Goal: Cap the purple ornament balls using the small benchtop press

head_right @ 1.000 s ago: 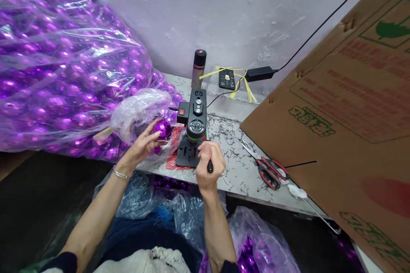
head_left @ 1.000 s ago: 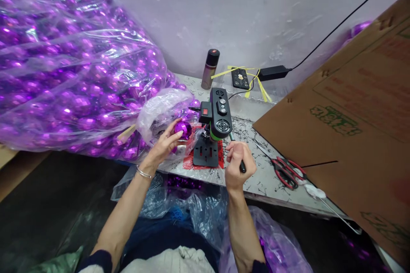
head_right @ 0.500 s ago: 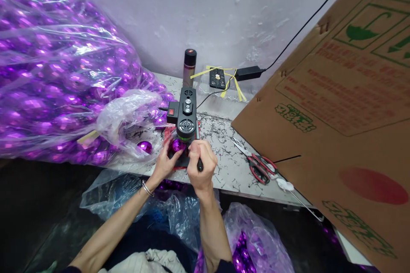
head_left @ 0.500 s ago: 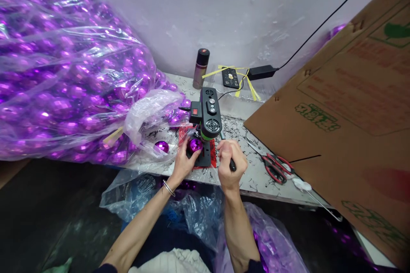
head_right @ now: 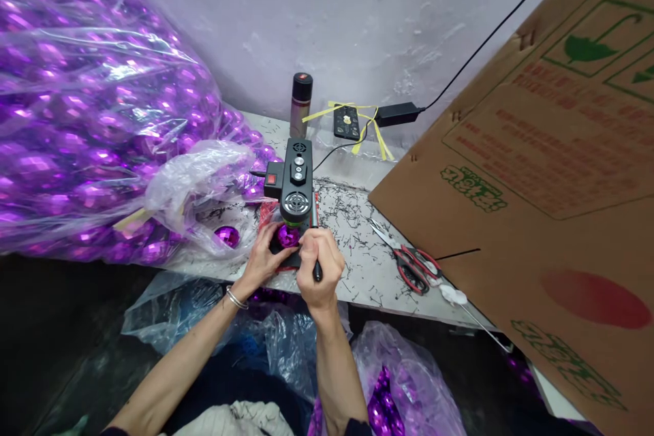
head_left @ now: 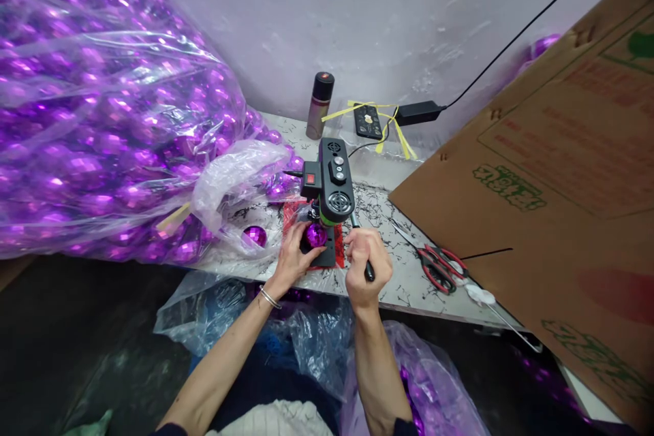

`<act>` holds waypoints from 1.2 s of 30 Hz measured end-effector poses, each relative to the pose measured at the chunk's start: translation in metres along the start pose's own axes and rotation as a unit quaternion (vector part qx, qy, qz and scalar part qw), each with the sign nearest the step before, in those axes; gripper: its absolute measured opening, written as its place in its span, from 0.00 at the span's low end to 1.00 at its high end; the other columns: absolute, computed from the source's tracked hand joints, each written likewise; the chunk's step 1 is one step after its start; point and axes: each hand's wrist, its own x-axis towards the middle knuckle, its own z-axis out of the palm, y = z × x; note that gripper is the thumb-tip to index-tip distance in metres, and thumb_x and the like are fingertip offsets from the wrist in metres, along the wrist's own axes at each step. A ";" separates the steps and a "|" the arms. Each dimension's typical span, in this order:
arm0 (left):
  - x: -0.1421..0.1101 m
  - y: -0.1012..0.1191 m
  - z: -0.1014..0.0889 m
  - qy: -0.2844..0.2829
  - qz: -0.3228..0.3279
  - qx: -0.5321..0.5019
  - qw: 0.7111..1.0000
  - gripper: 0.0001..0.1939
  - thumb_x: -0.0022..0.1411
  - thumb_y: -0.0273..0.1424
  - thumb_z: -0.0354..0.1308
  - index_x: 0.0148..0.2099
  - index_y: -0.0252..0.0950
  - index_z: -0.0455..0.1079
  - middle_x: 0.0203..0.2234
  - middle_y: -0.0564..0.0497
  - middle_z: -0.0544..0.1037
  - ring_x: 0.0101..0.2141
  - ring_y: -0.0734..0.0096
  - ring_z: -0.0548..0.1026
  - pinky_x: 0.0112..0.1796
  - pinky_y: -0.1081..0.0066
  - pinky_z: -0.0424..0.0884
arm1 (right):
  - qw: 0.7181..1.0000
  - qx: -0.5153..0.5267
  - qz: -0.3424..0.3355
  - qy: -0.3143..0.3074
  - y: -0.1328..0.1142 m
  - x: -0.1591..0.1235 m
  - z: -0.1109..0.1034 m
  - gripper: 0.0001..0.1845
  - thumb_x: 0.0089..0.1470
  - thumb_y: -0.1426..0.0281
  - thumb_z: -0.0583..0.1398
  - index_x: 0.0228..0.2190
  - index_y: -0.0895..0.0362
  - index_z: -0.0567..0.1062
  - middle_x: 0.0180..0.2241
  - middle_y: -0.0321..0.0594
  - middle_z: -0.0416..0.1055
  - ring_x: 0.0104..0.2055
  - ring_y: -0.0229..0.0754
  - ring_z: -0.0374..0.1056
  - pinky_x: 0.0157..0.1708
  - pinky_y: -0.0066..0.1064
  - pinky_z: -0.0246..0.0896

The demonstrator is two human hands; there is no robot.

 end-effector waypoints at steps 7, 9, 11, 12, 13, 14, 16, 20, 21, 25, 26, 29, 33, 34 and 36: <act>0.006 0.000 -0.001 -0.036 0.009 0.007 0.999 0.32 0.64 0.40 0.72 0.66 0.39 0.71 0.60 0.38 0.78 0.62 0.46 0.76 0.63 0.46 0.73 | 1.000 0.000 0.000 0.008 0.003 -0.005 0.001 0.17 0.68 0.77 0.54 0.26 0.53 0.69 0.27 0.35 0.71 0.31 0.37 0.70 0.31 0.32 0.62; 0.008 -0.003 0.002 -0.036 0.002 -0.006 0.999 0.32 0.63 0.40 0.73 0.66 0.40 0.71 0.60 0.39 0.79 0.62 0.46 0.77 0.63 0.46 0.73 | 1.000 0.000 -0.003 0.006 0.003 -0.006 0.001 0.17 0.68 0.77 0.54 0.26 0.53 0.69 0.26 0.34 0.71 0.30 0.37 0.70 0.31 0.32 0.63; 0.007 -0.006 0.005 -0.033 -0.005 -0.021 0.999 0.33 0.63 0.40 0.74 0.67 0.41 0.71 0.60 0.40 0.79 0.62 0.47 0.77 0.63 0.46 0.73 | 1.000 -0.003 -0.003 0.006 0.004 -0.008 0.001 0.18 0.68 0.77 0.53 0.26 0.53 0.69 0.26 0.34 0.70 0.30 0.38 0.70 0.30 0.33 0.63; 0.006 -0.008 0.006 -0.031 -0.008 -0.027 0.999 0.34 0.63 0.40 0.73 0.67 0.41 0.70 0.61 0.40 0.80 0.62 0.47 0.77 0.63 0.47 0.73 | 1.000 -0.004 -0.002 0.007 0.004 -0.010 0.001 0.18 0.68 0.76 0.53 0.26 0.53 0.69 0.25 0.34 0.70 0.30 0.38 0.70 0.30 0.33 0.63; 0.005 -0.009 0.007 -0.031 -0.011 -0.032 0.999 0.34 0.63 0.40 0.73 0.67 0.41 0.70 0.61 0.40 0.80 0.62 0.47 0.77 0.63 0.48 0.73 | 1.000 -0.005 0.002 0.009 0.005 -0.012 0.001 0.18 0.69 0.76 0.53 0.26 0.53 0.69 0.25 0.34 0.69 0.30 0.38 0.70 0.30 0.33 0.63; 0.004 -0.009 0.007 -0.033 -0.013 -0.035 0.999 0.34 0.63 0.40 0.73 0.68 0.41 0.70 0.61 0.40 0.80 0.62 0.48 0.77 0.63 0.48 0.73 | 1.000 -0.004 0.005 0.013 0.007 -0.015 0.002 0.18 0.69 0.76 0.53 0.26 0.53 0.69 0.25 0.34 0.69 0.30 0.39 0.71 0.30 0.33 0.63; 0.003 -0.009 0.007 -0.037 -0.017 -0.037 0.999 0.33 0.64 0.40 0.73 0.68 0.41 0.70 0.62 0.40 0.79 0.63 0.48 0.77 0.63 0.50 0.73 | 1.000 -0.003 0.011 0.022 0.011 -0.023 0.005 0.18 0.69 0.74 0.52 0.26 0.53 0.69 0.26 0.34 0.70 0.30 0.38 0.71 0.31 0.33 0.64; 0.002 -0.007 0.005 -0.044 -0.013 -0.038 0.998 0.32 0.65 0.39 0.71 0.68 0.40 0.70 0.63 0.40 0.79 0.64 0.48 0.76 0.64 0.50 0.73 | 0.999 -0.003 -0.001 0.044 0.024 -0.039 0.014 0.18 0.71 0.71 0.51 0.28 0.53 0.69 0.28 0.35 0.71 0.30 0.38 0.71 0.32 0.34 0.66; 0.002 -0.007 0.005 -0.043 -0.013 -0.038 0.998 0.32 0.65 0.39 0.71 0.68 0.40 0.70 0.63 0.40 0.79 0.64 0.48 0.76 0.64 0.50 0.72 | 0.999 -0.002 -0.005 0.052 0.027 -0.042 0.016 0.18 0.72 0.70 0.50 0.28 0.52 0.69 0.28 0.34 0.71 0.30 0.38 0.71 0.32 0.34 0.66; 0.002 -0.009 0.007 -0.040 -0.012 -0.043 0.998 0.33 0.64 0.39 0.72 0.68 0.40 0.70 0.62 0.40 0.79 0.63 0.48 0.77 0.64 0.48 0.72 | 0.997 0.009 -0.004 0.077 0.034 -0.048 0.022 0.19 0.72 0.67 0.50 0.28 0.52 0.68 0.27 0.34 0.70 0.28 0.39 0.68 0.35 0.38 0.67; 0.002 -0.009 0.007 -0.040 -0.012 -0.046 0.998 0.33 0.63 0.39 0.73 0.67 0.40 0.70 0.62 0.40 0.80 0.63 0.48 0.77 0.64 0.48 0.73 | 0.997 0.011 -0.002 0.080 0.035 -0.049 0.023 0.19 0.72 0.67 0.50 0.27 0.52 0.68 0.27 0.34 0.69 0.28 0.39 0.67 0.36 0.39 0.68; 0.002 -0.010 0.008 -0.039 -0.011 -0.053 0.998 0.34 0.62 0.39 0.74 0.67 0.40 0.71 0.61 0.40 0.80 0.62 0.48 0.78 0.63 0.48 0.73 | 0.997 0.006 0.007 0.082 0.037 -0.051 0.024 0.20 0.73 0.65 0.49 0.27 0.52 0.68 0.27 0.34 0.69 0.28 0.39 0.67 0.39 0.41 0.69; 0.002 -0.011 0.010 -0.033 -0.004 -0.059 0.998 0.33 0.63 0.38 0.74 0.67 0.40 0.70 0.61 0.39 0.80 0.62 0.48 0.78 0.63 0.48 0.73 | 0.996 -0.004 0.006 0.091 0.041 -0.055 0.024 0.21 0.73 0.65 0.49 0.26 0.52 0.67 0.27 0.33 0.68 0.28 0.39 0.67 0.41 0.42 0.69; 0.002 -0.011 0.011 -0.032 -0.002 -0.060 0.998 0.33 0.63 0.38 0.74 0.67 0.39 0.70 0.61 0.39 0.80 0.62 0.48 0.78 0.63 0.48 0.73 | 0.996 -0.004 0.004 0.092 0.042 -0.056 0.024 0.21 0.72 0.65 0.49 0.26 0.52 0.67 0.27 0.33 0.68 0.28 0.39 0.67 0.41 0.42 0.69; 0.003 -0.011 0.011 -0.031 0.002 -0.060 0.998 0.33 0.63 0.38 0.74 0.67 0.39 0.70 0.61 0.38 0.80 0.62 0.48 0.78 0.63 0.48 0.73 | 0.996 0.001 0.002 0.091 0.044 -0.057 0.024 0.21 0.72 0.65 0.50 0.26 0.52 0.67 0.27 0.33 0.68 0.28 0.39 0.67 0.42 0.42 0.70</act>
